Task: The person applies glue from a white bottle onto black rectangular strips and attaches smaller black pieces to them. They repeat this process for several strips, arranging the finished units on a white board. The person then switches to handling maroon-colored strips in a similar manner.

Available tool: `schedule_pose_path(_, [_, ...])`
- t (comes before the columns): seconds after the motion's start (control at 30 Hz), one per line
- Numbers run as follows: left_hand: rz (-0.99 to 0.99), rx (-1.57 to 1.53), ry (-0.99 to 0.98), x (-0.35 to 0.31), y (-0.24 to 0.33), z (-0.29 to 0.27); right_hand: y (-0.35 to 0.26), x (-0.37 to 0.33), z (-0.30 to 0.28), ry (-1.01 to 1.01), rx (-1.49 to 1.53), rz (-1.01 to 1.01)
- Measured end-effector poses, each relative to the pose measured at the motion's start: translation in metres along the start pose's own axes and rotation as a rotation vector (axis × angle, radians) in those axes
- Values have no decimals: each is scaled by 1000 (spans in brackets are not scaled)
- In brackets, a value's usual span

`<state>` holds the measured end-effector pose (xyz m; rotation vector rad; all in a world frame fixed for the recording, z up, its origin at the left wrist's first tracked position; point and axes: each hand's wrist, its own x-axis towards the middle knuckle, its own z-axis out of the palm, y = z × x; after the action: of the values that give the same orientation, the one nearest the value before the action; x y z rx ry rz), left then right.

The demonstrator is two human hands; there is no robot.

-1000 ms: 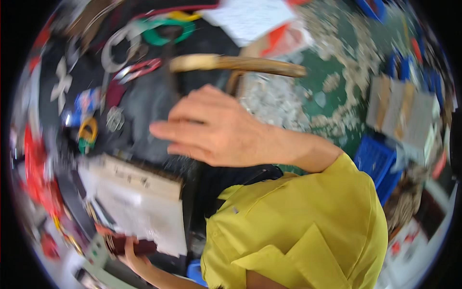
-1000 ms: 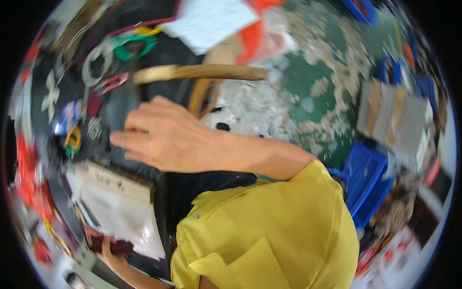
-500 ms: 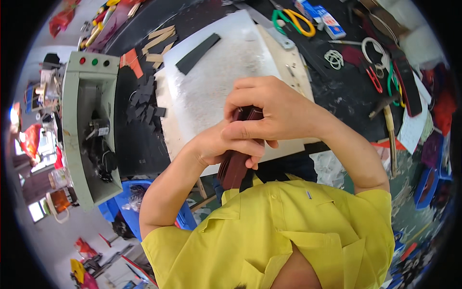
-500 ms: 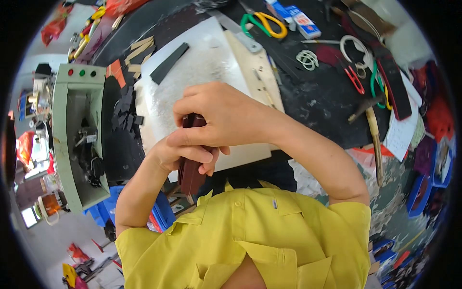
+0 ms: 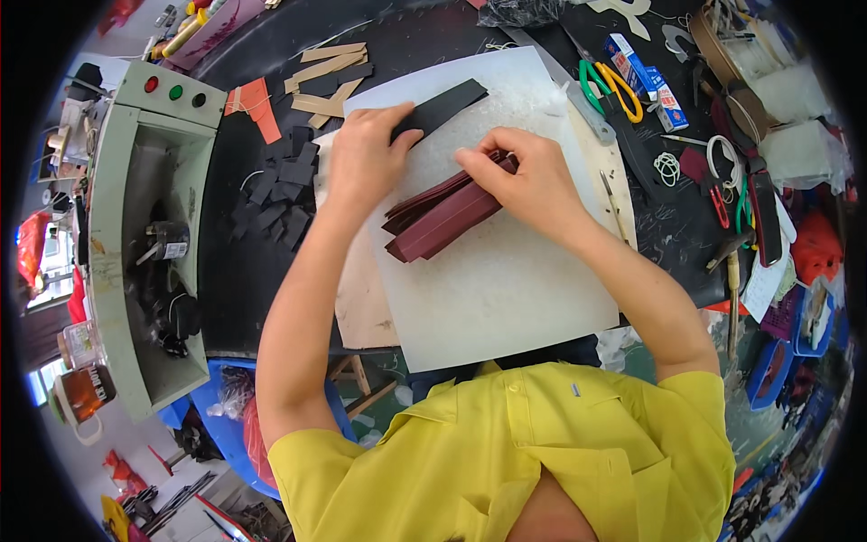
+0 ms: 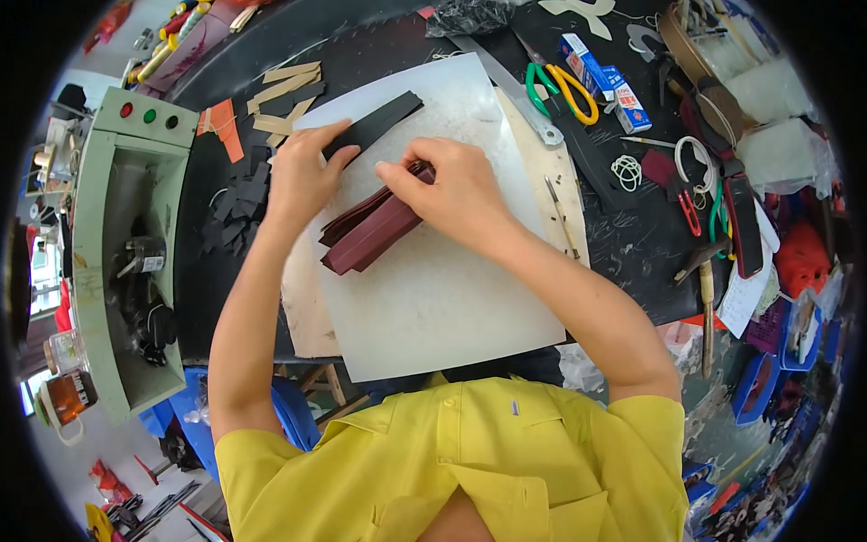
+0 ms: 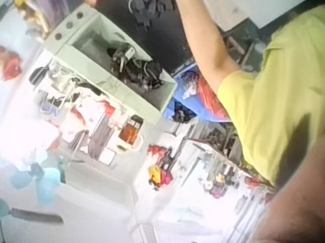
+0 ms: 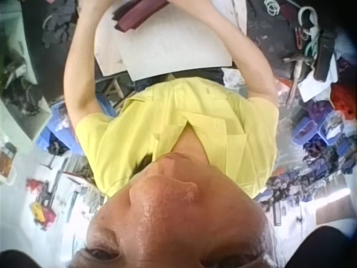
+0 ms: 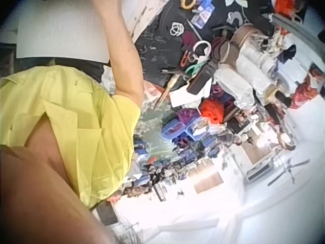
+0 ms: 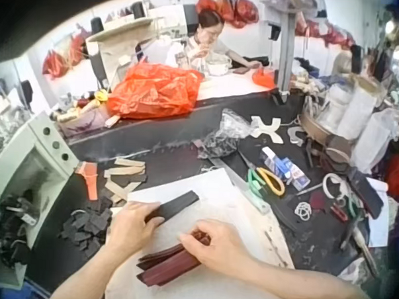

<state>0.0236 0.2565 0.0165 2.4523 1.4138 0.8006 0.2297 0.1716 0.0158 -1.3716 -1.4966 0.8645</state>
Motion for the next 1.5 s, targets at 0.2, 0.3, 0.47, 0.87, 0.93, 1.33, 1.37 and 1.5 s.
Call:
schedule_pose_path(0.2, [90, -8, 10, 25, -27, 3, 2, 20, 19, 148, -167, -75])
schedule_pose_path(0.3, [-64, -187, 136, 13, -12, -18, 5, 19, 25, 135, -653, -186])
schedule_pose_path(0.47, [191, 150, -250, -81, 35, -18, 9, -1, -2, 105, -839, -647])
schedule_pose_path(0.87, [140, 133, 50, -91, 3, -6, 1, -2, 1, -167, -817, -667])
schedule_pose_path(0.93, [46, 238, 208, -107, -20, -29, 3, -3, -3, -138, -862, -689])
schedule_pose_path(1.33, [-384, 160, 308, -136, -130, -41, 5, -38, -5, -246, -690, -677])
schedule_pose_path(1.37, [-367, 244, 380, -135, -119, -41, 6, -49, -10, -245, -707, -662])
schedule_pose_path(1.5, [-144, 143, 452, -131, -36, -43, 8, -67, -21, -204, -741, -709])
